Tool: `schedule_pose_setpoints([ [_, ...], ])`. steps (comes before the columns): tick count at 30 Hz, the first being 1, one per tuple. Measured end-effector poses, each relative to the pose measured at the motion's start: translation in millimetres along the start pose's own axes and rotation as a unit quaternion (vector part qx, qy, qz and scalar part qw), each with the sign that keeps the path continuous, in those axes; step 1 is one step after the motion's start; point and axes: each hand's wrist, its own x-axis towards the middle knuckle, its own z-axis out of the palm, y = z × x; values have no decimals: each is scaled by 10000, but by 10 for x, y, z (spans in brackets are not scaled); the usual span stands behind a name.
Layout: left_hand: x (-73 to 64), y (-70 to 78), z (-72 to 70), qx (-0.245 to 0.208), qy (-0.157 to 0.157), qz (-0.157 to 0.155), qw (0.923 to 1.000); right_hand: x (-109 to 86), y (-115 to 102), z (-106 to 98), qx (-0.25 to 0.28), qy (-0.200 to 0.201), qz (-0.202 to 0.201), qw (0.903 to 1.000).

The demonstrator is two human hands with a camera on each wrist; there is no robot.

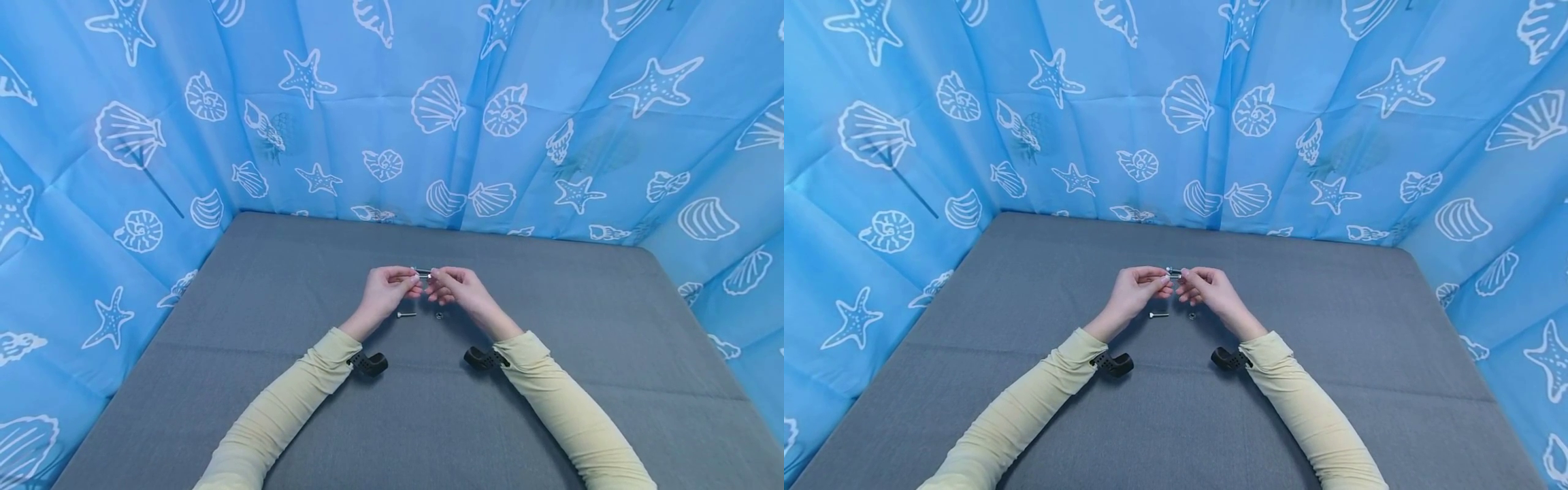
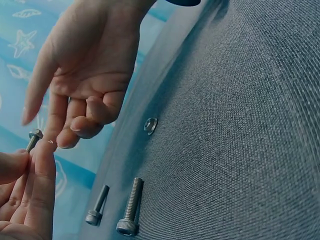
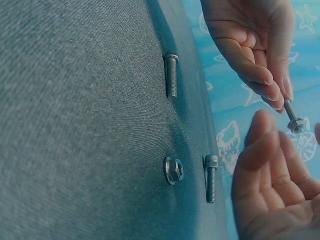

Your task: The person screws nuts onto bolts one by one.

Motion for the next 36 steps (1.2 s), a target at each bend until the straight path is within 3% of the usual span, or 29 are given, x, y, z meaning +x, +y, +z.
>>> schedule_pose_setpoints([
  [6,-5,4,-12,-81,-2,-96,9999,-16,2,-20,-107,30,-251,9996],
  [10,-5,-3,-9,-33,-19,-143,9999,0,5,-8,-261,82,-107,9996],
  [15,7,-5,-5,-29,-20,-123,9999,9,4,-10,-7,67,97,9999],
  [24,-9,8,0,21,28,-101,9999,5,-16,-18,-344,123,3,9993],
  [31,6,-3,-8,-85,-2,-131,9999,14,-19,-26,28,141,-47,9999],
  [36,-5,-5,-31,-75,-41,-216,9997,8,-30,-20,-279,88,-95,9995],
])
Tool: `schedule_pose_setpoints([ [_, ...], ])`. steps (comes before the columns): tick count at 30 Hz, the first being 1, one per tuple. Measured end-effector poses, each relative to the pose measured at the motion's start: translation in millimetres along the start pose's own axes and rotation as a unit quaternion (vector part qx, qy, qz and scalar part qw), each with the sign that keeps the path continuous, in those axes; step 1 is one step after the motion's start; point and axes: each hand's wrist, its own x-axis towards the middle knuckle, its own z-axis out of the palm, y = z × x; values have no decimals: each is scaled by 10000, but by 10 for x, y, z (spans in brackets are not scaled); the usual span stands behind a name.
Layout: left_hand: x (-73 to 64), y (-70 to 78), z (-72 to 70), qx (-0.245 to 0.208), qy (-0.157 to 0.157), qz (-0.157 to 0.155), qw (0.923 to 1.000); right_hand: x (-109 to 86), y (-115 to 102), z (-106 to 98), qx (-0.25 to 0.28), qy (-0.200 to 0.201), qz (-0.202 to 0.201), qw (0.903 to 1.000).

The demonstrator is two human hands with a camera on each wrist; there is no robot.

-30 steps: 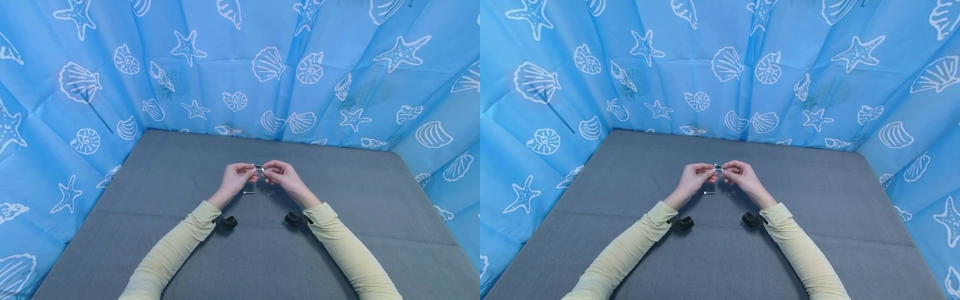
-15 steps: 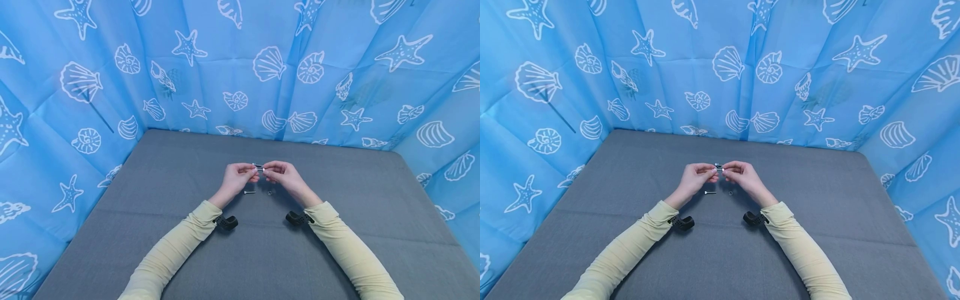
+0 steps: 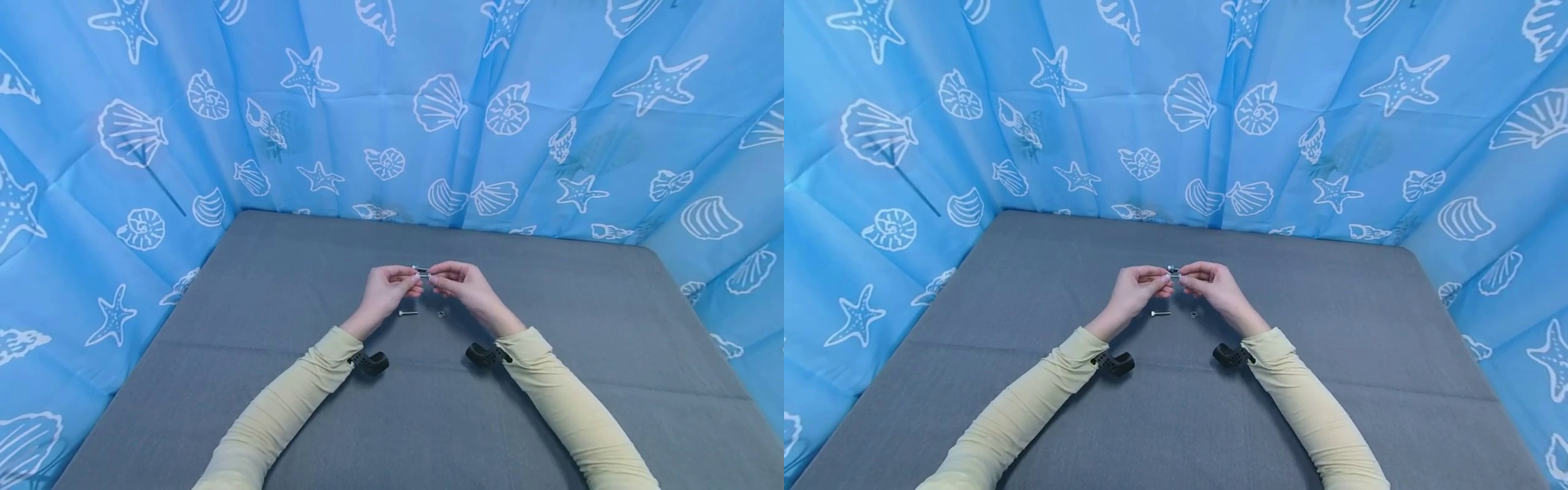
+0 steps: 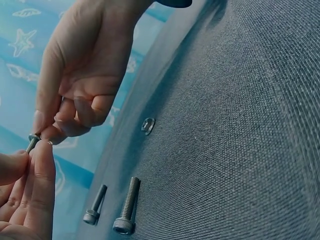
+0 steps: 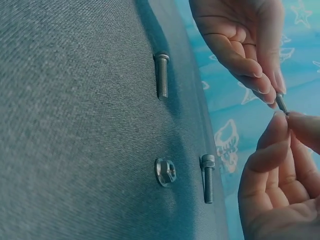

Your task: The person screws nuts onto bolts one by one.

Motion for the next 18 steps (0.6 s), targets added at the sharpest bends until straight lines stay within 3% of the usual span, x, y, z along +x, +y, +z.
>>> schedule_pose_setpoints([
  [5,1,-22,4,-4,-12,-19,10000,13,24,9,66,-10,41,10000],
  [12,-8,-30,18,45,19,85,10000,-3,43,-9,99,-98,-227,9996],
  [18,-3,-37,34,36,14,141,9999,-6,20,10,18,-68,205,9998],
])
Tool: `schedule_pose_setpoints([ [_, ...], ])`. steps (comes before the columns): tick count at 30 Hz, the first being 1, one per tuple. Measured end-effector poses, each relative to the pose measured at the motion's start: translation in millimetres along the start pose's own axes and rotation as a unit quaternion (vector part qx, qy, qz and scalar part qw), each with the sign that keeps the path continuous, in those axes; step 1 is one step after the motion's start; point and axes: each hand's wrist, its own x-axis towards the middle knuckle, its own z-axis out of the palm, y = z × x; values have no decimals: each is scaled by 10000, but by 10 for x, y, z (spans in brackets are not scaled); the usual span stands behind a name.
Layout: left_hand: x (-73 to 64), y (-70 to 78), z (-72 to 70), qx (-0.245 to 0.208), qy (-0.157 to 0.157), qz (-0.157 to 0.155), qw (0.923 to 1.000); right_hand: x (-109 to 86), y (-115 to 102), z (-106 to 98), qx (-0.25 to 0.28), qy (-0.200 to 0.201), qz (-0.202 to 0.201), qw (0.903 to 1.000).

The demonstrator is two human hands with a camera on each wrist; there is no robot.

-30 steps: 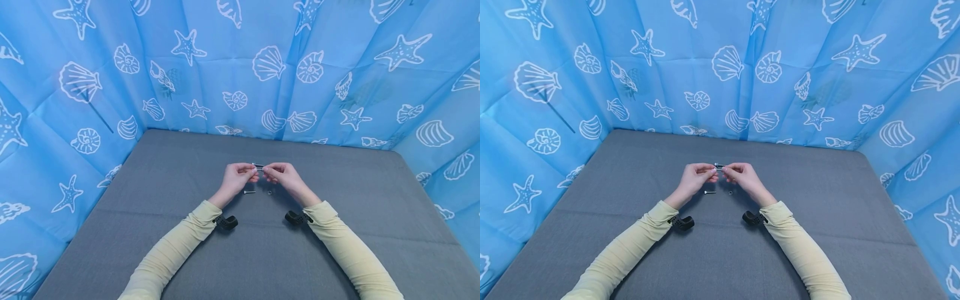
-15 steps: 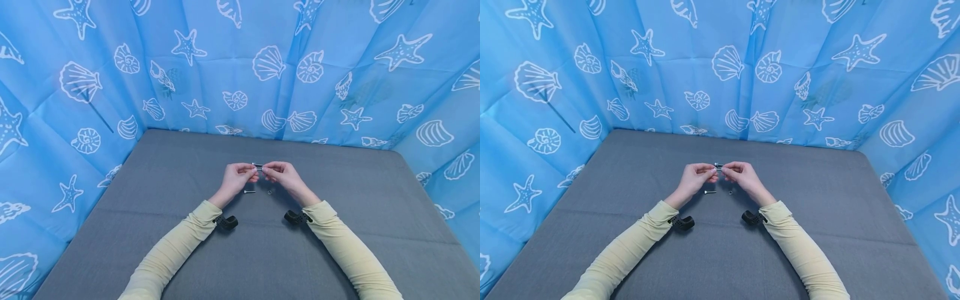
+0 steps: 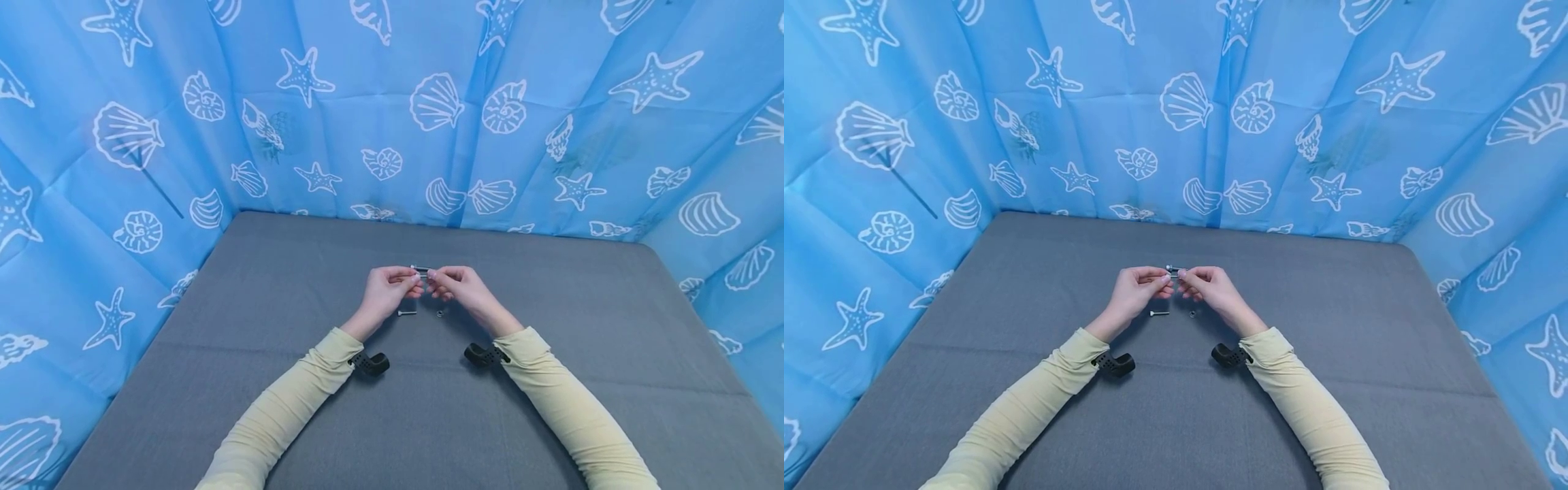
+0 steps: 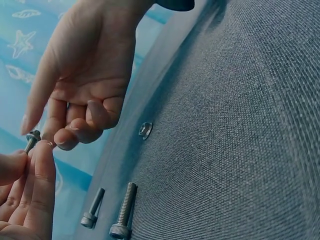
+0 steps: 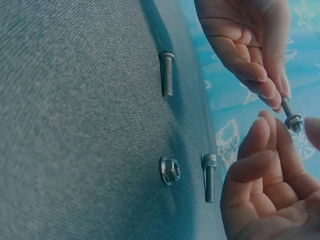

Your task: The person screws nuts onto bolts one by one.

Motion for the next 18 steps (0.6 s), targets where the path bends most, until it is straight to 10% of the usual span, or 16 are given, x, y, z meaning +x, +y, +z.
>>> schedule_pose_setpoints([
  [18,-122,284,22,80,-147,-135,9998,-1,-6,-19,130,-41,-11,9999],
])
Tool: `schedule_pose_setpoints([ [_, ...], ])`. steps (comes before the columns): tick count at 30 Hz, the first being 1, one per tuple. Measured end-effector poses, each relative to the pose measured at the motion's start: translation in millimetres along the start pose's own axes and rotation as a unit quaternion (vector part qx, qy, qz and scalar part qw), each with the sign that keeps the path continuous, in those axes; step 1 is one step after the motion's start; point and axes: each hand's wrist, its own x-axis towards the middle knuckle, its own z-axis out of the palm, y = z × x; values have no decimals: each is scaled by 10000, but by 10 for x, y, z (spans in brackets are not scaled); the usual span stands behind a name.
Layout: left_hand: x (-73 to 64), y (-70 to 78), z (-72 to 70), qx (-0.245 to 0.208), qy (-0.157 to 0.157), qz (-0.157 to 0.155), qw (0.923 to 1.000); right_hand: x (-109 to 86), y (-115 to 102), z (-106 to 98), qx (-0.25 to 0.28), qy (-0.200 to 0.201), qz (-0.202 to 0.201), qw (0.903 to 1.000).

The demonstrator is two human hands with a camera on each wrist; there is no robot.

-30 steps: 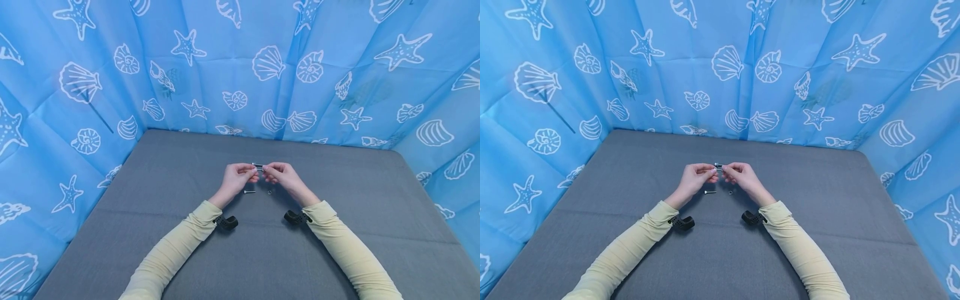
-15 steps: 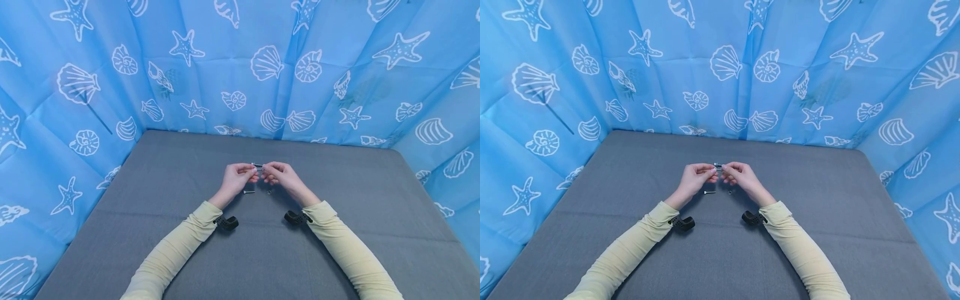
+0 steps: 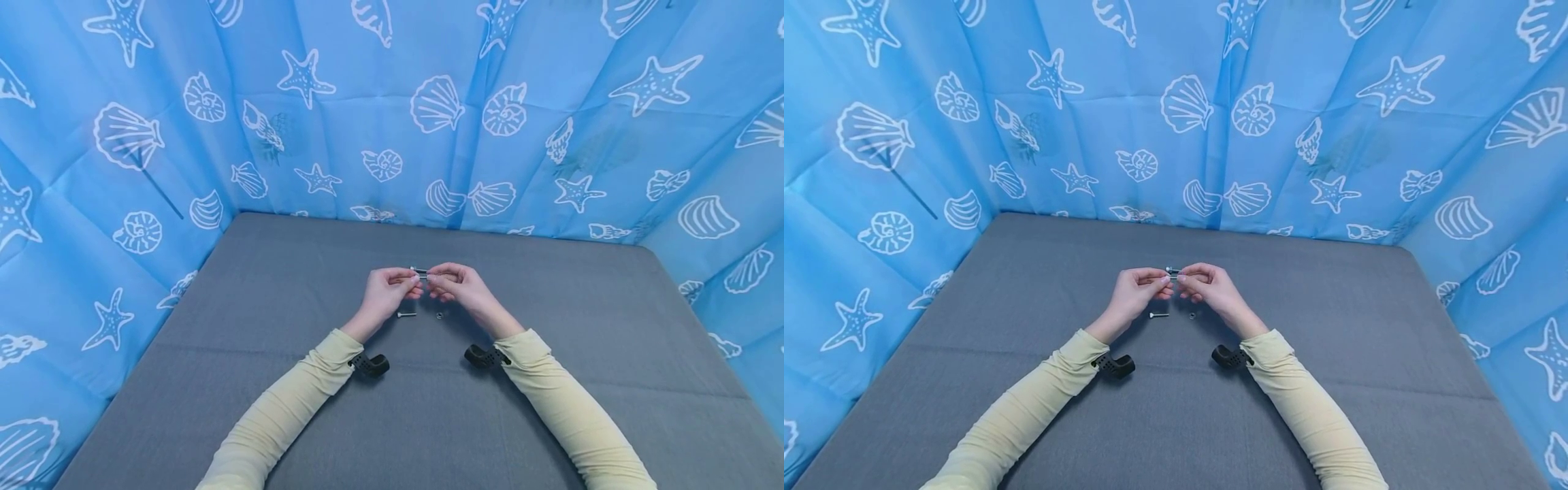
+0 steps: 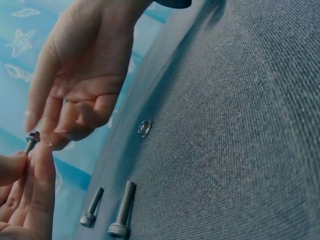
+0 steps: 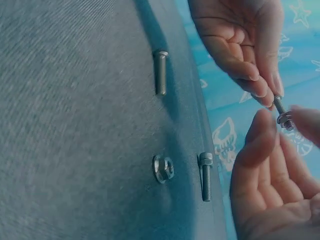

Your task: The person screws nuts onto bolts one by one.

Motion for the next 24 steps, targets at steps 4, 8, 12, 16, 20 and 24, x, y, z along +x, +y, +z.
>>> schedule_pose_setpoints([
  [4,-2,-2,8,-7,-2,26,10000,0,2,3,-99,50,-48,9999],
  [8,7,-12,21,-43,2,105,9999,4,-2,15,-325,40,3,9995],
  [12,31,-43,13,-68,-13,58,10000,-1,-9,10,-173,36,39,9998],
  [16,95,-168,-16,-127,-4,-23,9999,-10,-32,-3,-37,107,-8,9999],
  [20,138,-270,-16,-117,55,-37,9999,-8,-32,-3,-168,147,54,9997],
  [24,139,-290,0,-87,145,-46,9998,-9,-14,-2,-24,117,155,9998],
])
